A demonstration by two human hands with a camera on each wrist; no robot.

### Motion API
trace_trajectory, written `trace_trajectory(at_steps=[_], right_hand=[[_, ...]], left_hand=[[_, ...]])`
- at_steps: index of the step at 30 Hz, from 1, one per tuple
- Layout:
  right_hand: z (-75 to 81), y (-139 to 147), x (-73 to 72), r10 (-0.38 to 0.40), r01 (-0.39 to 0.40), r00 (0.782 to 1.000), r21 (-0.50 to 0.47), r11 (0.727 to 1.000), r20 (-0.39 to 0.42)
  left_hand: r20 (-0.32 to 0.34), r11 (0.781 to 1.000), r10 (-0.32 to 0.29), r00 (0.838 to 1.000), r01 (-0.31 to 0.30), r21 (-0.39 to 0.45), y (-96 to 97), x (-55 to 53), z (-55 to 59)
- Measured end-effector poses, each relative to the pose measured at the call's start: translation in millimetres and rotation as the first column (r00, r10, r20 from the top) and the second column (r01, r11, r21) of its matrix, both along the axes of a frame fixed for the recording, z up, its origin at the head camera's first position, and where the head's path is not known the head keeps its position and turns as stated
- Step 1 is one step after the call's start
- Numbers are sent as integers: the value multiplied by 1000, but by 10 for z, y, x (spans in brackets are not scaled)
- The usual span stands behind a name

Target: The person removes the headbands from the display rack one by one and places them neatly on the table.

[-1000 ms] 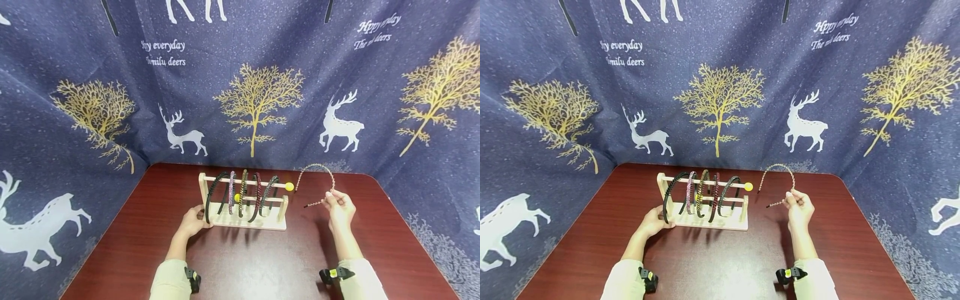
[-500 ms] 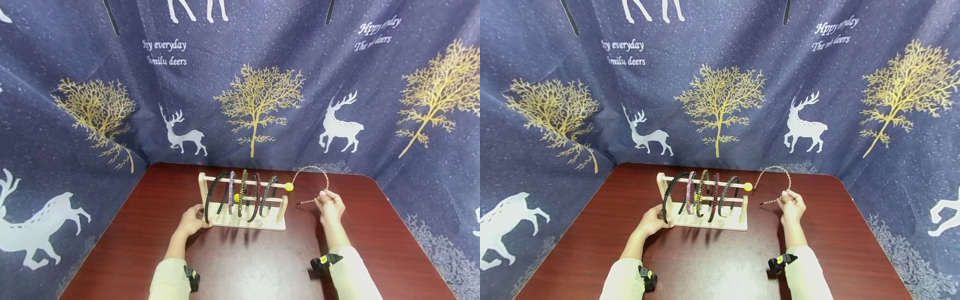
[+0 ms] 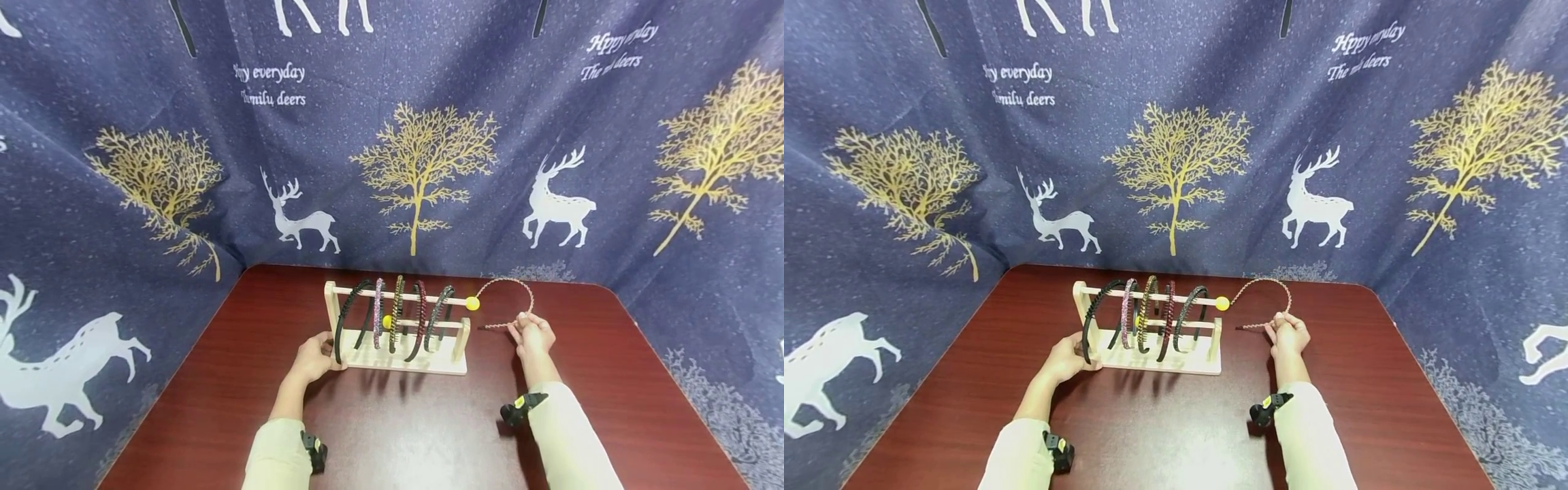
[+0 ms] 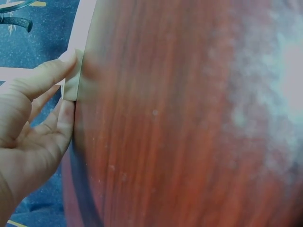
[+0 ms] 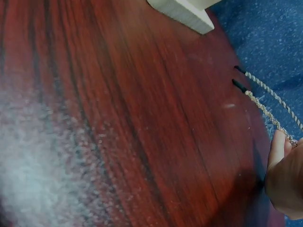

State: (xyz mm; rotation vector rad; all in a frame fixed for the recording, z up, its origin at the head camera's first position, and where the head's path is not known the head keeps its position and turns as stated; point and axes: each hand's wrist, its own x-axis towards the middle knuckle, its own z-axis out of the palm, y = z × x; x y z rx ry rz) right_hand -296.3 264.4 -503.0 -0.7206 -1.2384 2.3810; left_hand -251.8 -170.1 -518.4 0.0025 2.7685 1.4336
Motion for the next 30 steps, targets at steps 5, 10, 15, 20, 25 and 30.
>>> trace_trajectory(at_steps=[5, 10, 15, 20, 25, 30], right_hand=[[-45, 3, -86, -36, 32, 996, 54, 998, 79], [-119, 13, -132, -46, 34, 996, 146, 989, 76], [-118, -20, -166, -31, 1, 991, 226, 974, 131], [-106, -24, -198, 29, -87, 975, 261, 961, 219], [-95, 12, -199, 106, -168, 966, 262, 950, 236], [-123, 46, -228, 117, -180, 963, 261, 948, 242]], left_hand=[[2, 1000, 2, 1000, -2, 24, -2, 7, -17], [-5, 999, 4, 1000, -4, 37, -19, 6, -43], [-6, 999, 5, 1000, -5, 43, -26, 1, -62], [-43, 1000, -3, 999, 4, 31, -30, 10, -65], [-51, 999, -6, 999, 8, 37, -34, 34, -65], [-27, 998, -9, 1000, 11, 59, -19, 40, -58]])
